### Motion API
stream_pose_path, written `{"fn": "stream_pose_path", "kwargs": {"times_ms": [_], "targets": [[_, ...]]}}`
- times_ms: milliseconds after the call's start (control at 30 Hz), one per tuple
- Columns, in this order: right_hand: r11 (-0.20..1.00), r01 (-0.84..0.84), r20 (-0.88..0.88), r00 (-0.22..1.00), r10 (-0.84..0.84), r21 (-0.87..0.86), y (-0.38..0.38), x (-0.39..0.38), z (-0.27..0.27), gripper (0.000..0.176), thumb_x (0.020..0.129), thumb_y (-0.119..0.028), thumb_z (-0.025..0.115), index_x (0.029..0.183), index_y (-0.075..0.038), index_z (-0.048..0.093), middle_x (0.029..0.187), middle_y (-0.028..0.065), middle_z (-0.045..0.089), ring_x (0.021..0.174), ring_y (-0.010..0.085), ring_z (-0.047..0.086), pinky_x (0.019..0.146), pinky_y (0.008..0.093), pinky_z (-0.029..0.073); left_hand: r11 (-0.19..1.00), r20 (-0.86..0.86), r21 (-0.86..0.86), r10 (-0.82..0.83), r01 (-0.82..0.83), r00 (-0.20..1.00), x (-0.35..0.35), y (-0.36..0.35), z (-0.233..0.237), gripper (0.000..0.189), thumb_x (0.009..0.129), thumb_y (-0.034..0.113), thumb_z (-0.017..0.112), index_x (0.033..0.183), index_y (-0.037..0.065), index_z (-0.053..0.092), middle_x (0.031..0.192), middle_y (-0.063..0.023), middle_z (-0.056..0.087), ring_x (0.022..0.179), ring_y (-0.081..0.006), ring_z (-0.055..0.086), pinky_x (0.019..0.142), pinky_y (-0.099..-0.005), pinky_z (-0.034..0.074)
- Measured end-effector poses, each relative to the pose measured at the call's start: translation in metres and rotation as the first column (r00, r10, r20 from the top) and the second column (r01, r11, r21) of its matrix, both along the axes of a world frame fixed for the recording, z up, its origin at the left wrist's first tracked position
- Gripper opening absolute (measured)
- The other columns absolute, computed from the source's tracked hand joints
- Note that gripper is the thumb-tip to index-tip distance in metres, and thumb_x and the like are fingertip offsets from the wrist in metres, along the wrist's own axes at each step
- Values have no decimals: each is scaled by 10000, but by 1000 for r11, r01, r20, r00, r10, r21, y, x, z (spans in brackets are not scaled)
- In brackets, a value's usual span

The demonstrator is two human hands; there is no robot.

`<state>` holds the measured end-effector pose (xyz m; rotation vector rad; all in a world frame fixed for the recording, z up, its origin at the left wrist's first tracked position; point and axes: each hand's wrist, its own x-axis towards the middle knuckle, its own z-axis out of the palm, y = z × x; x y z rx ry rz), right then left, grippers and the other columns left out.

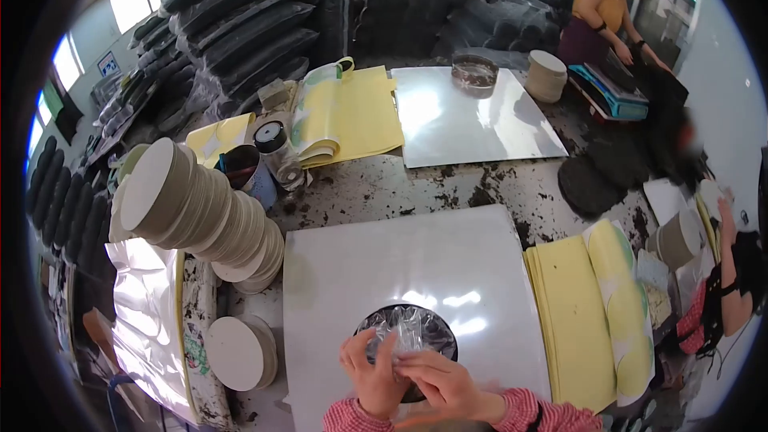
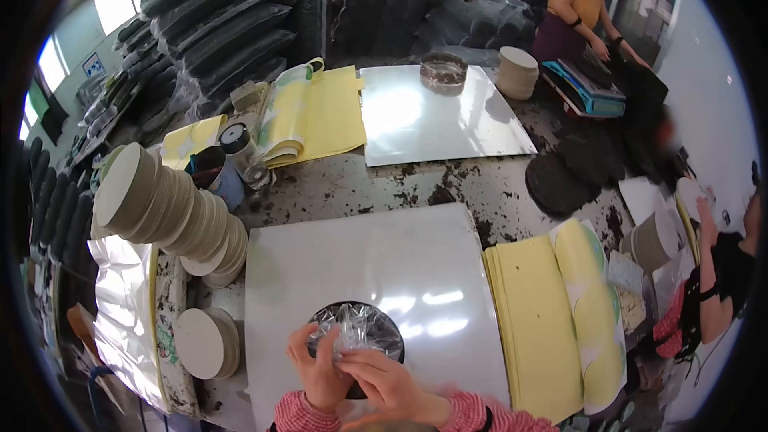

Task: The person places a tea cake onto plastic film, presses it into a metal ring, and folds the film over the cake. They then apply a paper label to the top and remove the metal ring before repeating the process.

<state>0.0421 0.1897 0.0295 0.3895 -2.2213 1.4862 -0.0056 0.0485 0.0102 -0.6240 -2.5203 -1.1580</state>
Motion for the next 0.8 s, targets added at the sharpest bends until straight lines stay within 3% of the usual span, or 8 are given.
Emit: {"fn": "stream_pose_path", "kwargs": {"times_ms": [200,333,467,533,567,600,733,800], "targets": [[917,13,331,931,-157,399,11,-24,-21,184,772,-70,716,955,-59,705,889,108,690,818,315,656,697,371,536,887,119,-318,-312,334,943,4,-5,19,711,815,349,701,1377,-30,487,1429,-246,474,1341,-386,457,1140,-529,301],[950,285,266,913,-309,127,48,17,4,147,777,-63,747,918,-53,708,876,107,703,851,251,687,749,340,541,767,160,-540,-309,346,937,2,-6,26,798,873,473,635,1434,-52,424,1497,-306,373,1406,-418,369,1159,-539,256],[304,750,-101,441,-892,588,221,109,12,312,817,-146,766,1027,-6,582,989,139,613,963,341,609,903,427,474,732,169,-532,-401,426,900,2,-7,15,843,870,479,636,1457,-68,377,1527,-324,306,1446,-437,282,1181,-558,174],[-46,662,-242,207,-948,748,373,247,-45,360,912,-244,674,1176,-18,581,950,180,651,957,380,630,844,448,492,743,158,-553,-350,376,923,4,-7,16,838,857,445,651,1454,-75,376,1529,-330,296,1448,-441,273,1186,-558,163],[-228,294,-191,-150,-970,928,421,251,-66,479,987,-370,536,1297,-5,513,904,209,678,889,403,662,796,469,505,730,156,-528,-420,435,894,6,-6,17,838,857,445,651,1454,-75,376,1529,-330,296,1448,-441,273,1186,-558,163],[-72,-97,-77,-53,-996,993,428,281,-62,538,1015,-431,430,1268,29,546,904,232,698,772,422,676,739,478,521,733,159,-533,-403,422,901,5,-8,17,834,851,426,655,1451,-80,375,1531,-331,292,1449,-444,267,1187,-560,158],[120,211,57,282,-958,970,314,222,-39,551,988,-407,496,678,11,678,911,208,693,733,370,663,709,496,509,717,154,-570,-385,401,910,3,-6,20,815,852,392,650,1445,-93,373,1533,-331,285,1450,-452,257,1190,-564,146],[490,244,423,280,-862,837,227,182,-2,534,988,-479,460,886,-11,696,942,221,686,855,412,650,746,550,496,692,152,-594,-406,411,901,2,-5,19,821,856,393,644,1453,-92,358,1539,-330,272,1454,-451,248,1192,-558,143]]}}
